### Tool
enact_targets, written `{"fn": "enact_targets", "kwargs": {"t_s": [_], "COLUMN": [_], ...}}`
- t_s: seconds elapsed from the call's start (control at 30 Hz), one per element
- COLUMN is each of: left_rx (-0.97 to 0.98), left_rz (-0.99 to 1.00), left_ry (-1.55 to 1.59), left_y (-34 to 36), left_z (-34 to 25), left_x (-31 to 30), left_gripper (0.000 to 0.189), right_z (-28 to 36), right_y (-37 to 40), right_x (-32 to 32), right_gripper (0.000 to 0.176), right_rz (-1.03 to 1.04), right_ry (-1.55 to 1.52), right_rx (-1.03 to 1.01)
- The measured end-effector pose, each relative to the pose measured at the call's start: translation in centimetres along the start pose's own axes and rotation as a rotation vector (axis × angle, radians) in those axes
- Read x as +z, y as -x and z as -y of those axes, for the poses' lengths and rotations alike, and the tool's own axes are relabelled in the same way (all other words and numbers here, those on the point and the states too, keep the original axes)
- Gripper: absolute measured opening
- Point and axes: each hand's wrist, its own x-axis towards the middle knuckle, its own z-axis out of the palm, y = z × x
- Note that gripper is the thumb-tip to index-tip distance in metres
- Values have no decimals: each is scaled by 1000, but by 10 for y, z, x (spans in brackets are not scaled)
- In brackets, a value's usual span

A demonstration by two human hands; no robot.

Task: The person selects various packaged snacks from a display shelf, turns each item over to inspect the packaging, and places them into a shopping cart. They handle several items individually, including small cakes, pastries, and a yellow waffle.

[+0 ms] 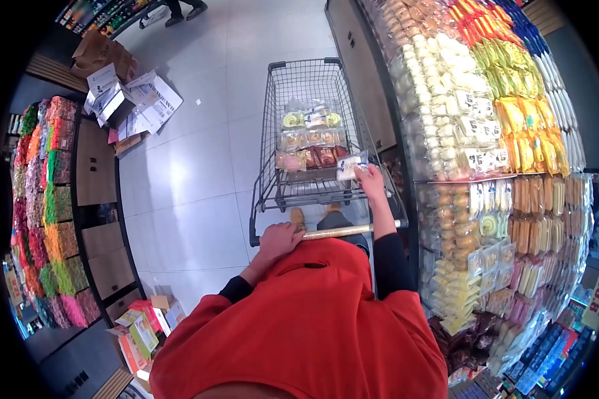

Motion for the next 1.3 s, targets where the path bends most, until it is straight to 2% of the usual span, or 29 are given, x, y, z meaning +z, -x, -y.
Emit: {"fn": "enact_targets", "kwargs": {"t_s": [0.07, 0.2, 0.3, 0.4, 0.47, 0.5, 0.53, 0.57, 0.6, 0.7, 0.73, 0.8, 0.83, 0.87, 0.93, 0.97, 1.0, 1.03, 1.07, 1.1, 1.13, 1.17, 1.2, 1.27, 1.3], "left_rx": [77, 89, -49, -39, -35, -40, -51, -49, -56, -59, -63, -44, -31, -33, 16, -6, -16, 4, 14, 13, 6, 12, 62, -12, -81], "left_rz": [-220, -235, -69, -133, -141, -112, -83, -99, -86, -81, -70, -95, -95, -104, -108, -123, -137, -149, -180, -189, -199, -172, -182, -114, -27], "left_ry": [-58, -24, -64, 12, -26, -50, -71, -66, -66, -58, -56, -41, -37, -50, -43, -90, -133, -128, -86, -99, -116, -139, -132, -29, 10], "left_y": [1, 0, 1, 3, 5, 4, 5, 4, 4, 3, 0, -2, -3, -4, -3, -1, 1, 0, 1, 1, 2, 2, -1, -1, -1], "left_z": [2, -5, -8, -12, -8, -8, -10, -11, -11, -11, -12, -15, -15, -15, -15, -13, -11, -9, -6, -5, -5, -4, -7, -7, -9], "left_x": [11, 1, -5, -9, 0, -1, -4, -5, -6, -7, -9, -14, -15, -15, -13, -10, -6, -3, 2, 3, 4, 3, 3, -7, -13], "left_gripper": [36, 33, 31, 24, 25, 24, 23, 21, 21, 19, 19, 19, 19, 21, 23, 23, 23, 22, 23, 24, 24, 27, 27, 31, 30], "right_z": [2, -26, -43, -106, -87, -157, -185, -212, -195, -208, -196, -170, -158, -147, -125, -143, -133, -176, -85, -55, -25, 3, 23, 93, 114], "right_y": [-29, -111, -167, -237, -235, -279, -303, -322, -322, -342, -334, -323, -316, -308, -292, -300, -285, -309, -248, -220, -185, -155, -129, -58, -27], "right_x": [13, 46, 76, 106, 130, 139, 147, 154, 164, 181, 180, 172, 164, 158, 145, 139, 134, 134, 108, 90, 70, 46, 27, -27, -55], "right_gripper": [19, 14, 20, 17, 24, 31, 39, 39, 39, 41, 41, 39, 50, 50, 42, 35, 29, 26, 18, 19, 24, 26, 23, 19, 17], "right_rz": [3, 2, 22, 51, -156, -47, 12, 0, -13, -11, -10, -164, -129, -151, -28, 177, 70, 360, 392, 449, 425, 377, 315, 149, -94], "right_ry": [-74, -124, -92, -207, -22, 209, 421, 360, 297, 155, 156, 556, 640, 646, 735, 839, 642, 758, 517, 488, 278, 270, 165, 9, 138], "right_rx": [89, 162, 232, 261, 193, -34, -282, -91, 98, 120, 132, 22, 3, 2, -27, -200, -249, -323, -96, -167, -97, -263, -285, -340, -475]}}
